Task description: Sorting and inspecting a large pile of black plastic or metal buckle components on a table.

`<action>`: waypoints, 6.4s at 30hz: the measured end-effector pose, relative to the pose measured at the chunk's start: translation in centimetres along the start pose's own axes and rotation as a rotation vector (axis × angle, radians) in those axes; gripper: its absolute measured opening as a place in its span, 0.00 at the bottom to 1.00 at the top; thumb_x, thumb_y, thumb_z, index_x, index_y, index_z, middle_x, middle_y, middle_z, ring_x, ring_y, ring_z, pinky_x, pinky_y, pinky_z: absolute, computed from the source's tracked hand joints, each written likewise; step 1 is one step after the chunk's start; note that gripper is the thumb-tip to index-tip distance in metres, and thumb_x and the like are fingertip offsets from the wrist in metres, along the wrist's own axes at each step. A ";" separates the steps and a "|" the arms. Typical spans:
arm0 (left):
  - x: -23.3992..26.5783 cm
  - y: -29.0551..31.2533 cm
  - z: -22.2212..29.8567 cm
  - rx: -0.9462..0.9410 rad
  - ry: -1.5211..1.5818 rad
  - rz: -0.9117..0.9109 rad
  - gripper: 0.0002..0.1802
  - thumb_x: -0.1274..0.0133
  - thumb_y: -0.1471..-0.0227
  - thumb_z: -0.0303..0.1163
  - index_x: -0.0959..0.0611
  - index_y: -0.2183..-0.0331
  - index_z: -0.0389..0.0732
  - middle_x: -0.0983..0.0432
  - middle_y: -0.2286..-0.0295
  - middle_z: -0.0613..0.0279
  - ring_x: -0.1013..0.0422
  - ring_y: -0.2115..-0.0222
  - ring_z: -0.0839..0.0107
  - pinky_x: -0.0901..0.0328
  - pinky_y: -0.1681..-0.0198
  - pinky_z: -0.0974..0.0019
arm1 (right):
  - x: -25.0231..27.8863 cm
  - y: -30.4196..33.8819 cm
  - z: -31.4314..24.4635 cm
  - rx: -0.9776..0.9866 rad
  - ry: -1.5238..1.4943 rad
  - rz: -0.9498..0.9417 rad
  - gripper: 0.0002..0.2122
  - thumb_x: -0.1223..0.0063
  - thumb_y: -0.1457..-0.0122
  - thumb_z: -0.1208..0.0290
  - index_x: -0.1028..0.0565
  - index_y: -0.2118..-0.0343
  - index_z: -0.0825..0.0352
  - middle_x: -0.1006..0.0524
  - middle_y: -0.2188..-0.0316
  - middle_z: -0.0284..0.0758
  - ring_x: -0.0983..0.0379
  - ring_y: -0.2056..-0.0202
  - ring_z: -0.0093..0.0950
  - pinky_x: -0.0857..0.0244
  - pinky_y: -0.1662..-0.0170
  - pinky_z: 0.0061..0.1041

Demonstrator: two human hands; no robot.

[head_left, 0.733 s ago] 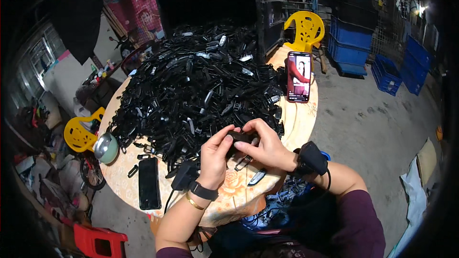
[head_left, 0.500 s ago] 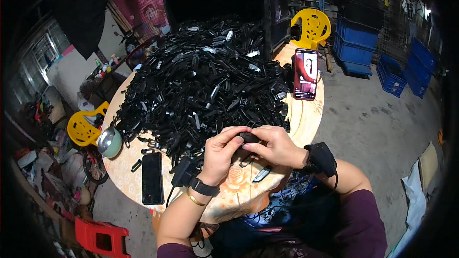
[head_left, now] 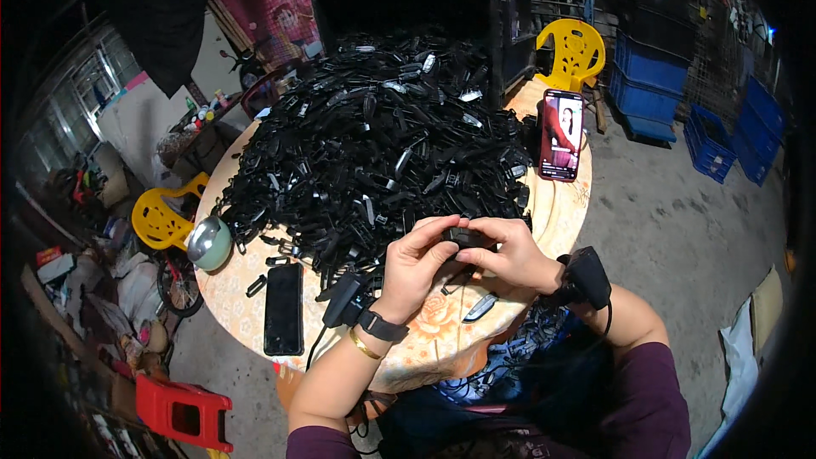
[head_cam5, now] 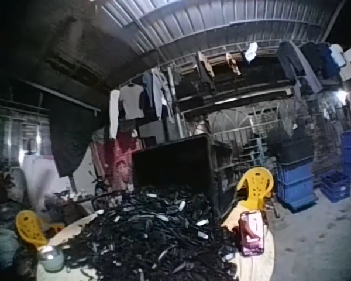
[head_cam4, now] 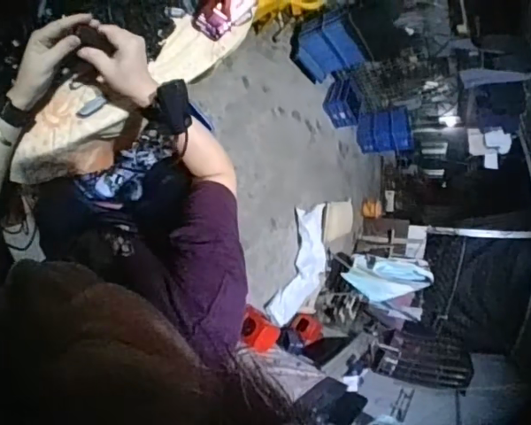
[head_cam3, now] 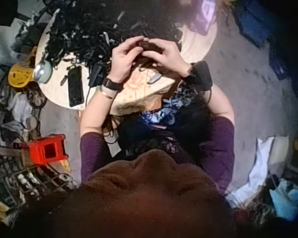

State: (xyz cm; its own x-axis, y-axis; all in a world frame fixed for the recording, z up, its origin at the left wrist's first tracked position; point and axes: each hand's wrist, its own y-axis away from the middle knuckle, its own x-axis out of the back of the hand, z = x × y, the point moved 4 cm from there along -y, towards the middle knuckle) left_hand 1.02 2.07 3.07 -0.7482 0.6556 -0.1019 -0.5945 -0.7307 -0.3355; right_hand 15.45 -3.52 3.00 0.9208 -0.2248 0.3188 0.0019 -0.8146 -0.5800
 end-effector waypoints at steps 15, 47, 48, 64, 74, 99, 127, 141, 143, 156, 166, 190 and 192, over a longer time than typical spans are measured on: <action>-0.5 0.5 0.4 -0.211 -0.261 -0.002 0.17 0.39 0.59 0.21 0.17 0.61 0.38 0.23 0.67 0.58 0.29 0.63 0.71 0.34 0.59 0.72 | 0.7 0.1 1.3 0.053 -0.041 -0.186 0.18 0.38 0.52 0.72 0.26 0.58 0.72 0.23 0.66 0.41 0.25 0.66 0.28 0.31 0.63 0.23; -2.1 -0.2 -2.5 -0.314 -1.478 -0.138 0.09 0.43 0.60 0.27 0.23 0.73 0.35 0.33 0.70 0.55 0.36 0.67 0.58 0.35 0.65 0.61 | 1.5 0.5 -0.8 0.105 0.661 -0.281 0.09 0.50 0.50 0.73 0.24 0.67 0.69 0.24 0.74 0.41 0.28 0.70 0.40 0.32 0.65 0.34; -2.1 -0.1 -2.4 -0.316 -1.478 -0.140 0.09 0.43 0.60 0.27 0.23 0.73 0.35 0.33 0.70 0.55 0.36 0.67 0.58 0.35 0.65 0.61 | 1.4 0.4 -0.7 0.099 0.640 -0.244 0.09 0.50 0.50 0.73 0.24 0.67 0.69 0.24 0.74 0.42 0.27 0.69 0.40 0.32 0.64 0.34; -0.1 0.1 -1.3 0.068 -0.110 0.118 0.21 0.45 0.52 0.19 0.24 0.53 0.36 0.24 0.66 0.65 0.29 0.68 0.81 0.33 0.65 0.78 | 0.7 0.3 0.8 -0.051 0.066 0.054 0.09 0.51 0.43 0.75 0.24 0.62 0.73 0.24 0.72 0.40 0.26 0.72 0.28 0.34 0.69 0.24; -0.5 0.6 -1.5 0.090 -0.114 0.148 0.18 0.47 0.49 0.20 0.24 0.54 0.32 0.23 0.64 0.61 0.28 0.67 0.77 0.32 0.61 0.75 | 0.0 0.8 -1.4 0.153 0.290 0.148 0.08 0.47 0.47 0.77 0.24 0.63 0.71 0.26 0.71 0.40 0.27 0.72 0.33 0.33 0.70 0.25; 0.0 0.0 0.7 0.089 -0.136 0.044 0.16 0.45 0.50 0.24 0.22 0.57 0.35 0.24 0.71 0.65 0.30 0.70 0.81 0.35 0.65 0.77 | 1.3 -0.4 -0.7 0.059 0.347 -0.262 0.18 0.40 0.52 0.61 0.24 0.61 0.68 0.23 0.70 0.43 0.27 0.65 0.40 0.33 0.62 0.34; -2.0 -0.3 -1.8 -0.300 -1.367 -0.331 0.12 0.46 0.55 0.28 0.21 0.64 0.36 0.28 0.63 0.61 0.36 0.58 0.61 0.42 0.55 0.61 | 2.4 -0.1 0.5 -0.028 0.339 -0.165 0.12 0.55 0.43 0.77 0.31 0.55 0.69 0.24 0.72 0.45 0.25 0.69 0.40 0.31 0.66 0.33; -0.7 0.3 -2.7 0.325 0.255 0.002 0.17 0.55 0.41 0.34 0.28 0.53 0.34 0.27 0.61 0.58 0.28 0.63 0.74 0.30 0.55 0.69 | 0.6 0.3 -1.2 0.064 0.269 0.023 0.13 0.48 0.46 0.76 0.25 0.56 0.69 0.27 0.69 0.39 0.27 0.69 0.30 0.33 0.67 0.24; -0.7 0.4 -2.7 0.284 0.206 0.018 0.17 0.54 0.42 0.32 0.28 0.53 0.34 0.27 0.61 0.59 0.28 0.63 0.75 0.30 0.55 0.69 | 0.9 0.3 -1.5 0.027 0.208 0.054 0.14 0.47 0.47 0.76 0.25 0.56 0.69 0.27 0.68 0.39 0.27 0.69 0.29 0.33 0.67 0.23; -0.2 0.4 -1.5 0.015 -0.173 0.078 0.19 0.48 0.50 0.19 0.24 0.53 0.34 0.25 0.61 0.62 0.30 0.63 0.79 0.35 0.57 0.75 | 1.0 0.6 -1.4 -0.023 0.121 0.088 0.14 0.42 0.50 0.76 0.24 0.59 0.70 0.25 0.69 0.37 0.27 0.72 0.23 0.33 0.71 0.19; -0.6 0.6 -1.2 0.133 -0.129 0.114 0.17 0.48 0.48 0.21 0.23 0.55 0.33 0.23 0.63 0.62 0.30 0.66 0.81 0.33 0.61 0.77 | 0.1 0.9 -2.1 0.236 0.384 0.115 0.15 0.38 0.56 0.75 0.24 0.62 0.68 0.28 0.72 0.39 0.29 0.69 0.34 0.33 0.66 0.27; -4.0 1.8 -0.2 -0.498 -0.902 -0.441 0.17 0.38 0.60 0.33 0.18 0.64 0.39 0.24 0.69 0.59 0.30 0.69 0.63 0.34 0.64 0.64 | 8.9 -3.1 6.2 -0.076 0.577 0.129 0.14 0.51 0.42 0.64 0.24 0.59 0.69 0.24 0.64 0.43 0.31 0.59 0.41 0.38 0.54 0.34; -4.3 2.0 -0.4 -0.469 -0.881 -0.550 0.15 0.40 0.58 0.33 0.18 0.65 0.38 0.24 0.67 0.59 0.31 0.66 0.62 0.34 0.61 0.64 | 8.1 -3.2 7.0 -0.008 0.646 0.114 0.14 0.51 0.42 0.64 0.24 0.59 0.67 0.24 0.64 0.43 0.31 0.60 0.41 0.38 0.55 0.34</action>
State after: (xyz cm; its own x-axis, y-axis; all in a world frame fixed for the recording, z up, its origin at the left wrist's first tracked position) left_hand 3.16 -2.12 2.42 -0.4772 0.3679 0.7981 -0.8755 -0.1209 -0.4678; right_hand 25.68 1.03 2.20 0.4958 -0.5835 0.6432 -0.0865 -0.7701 -0.6320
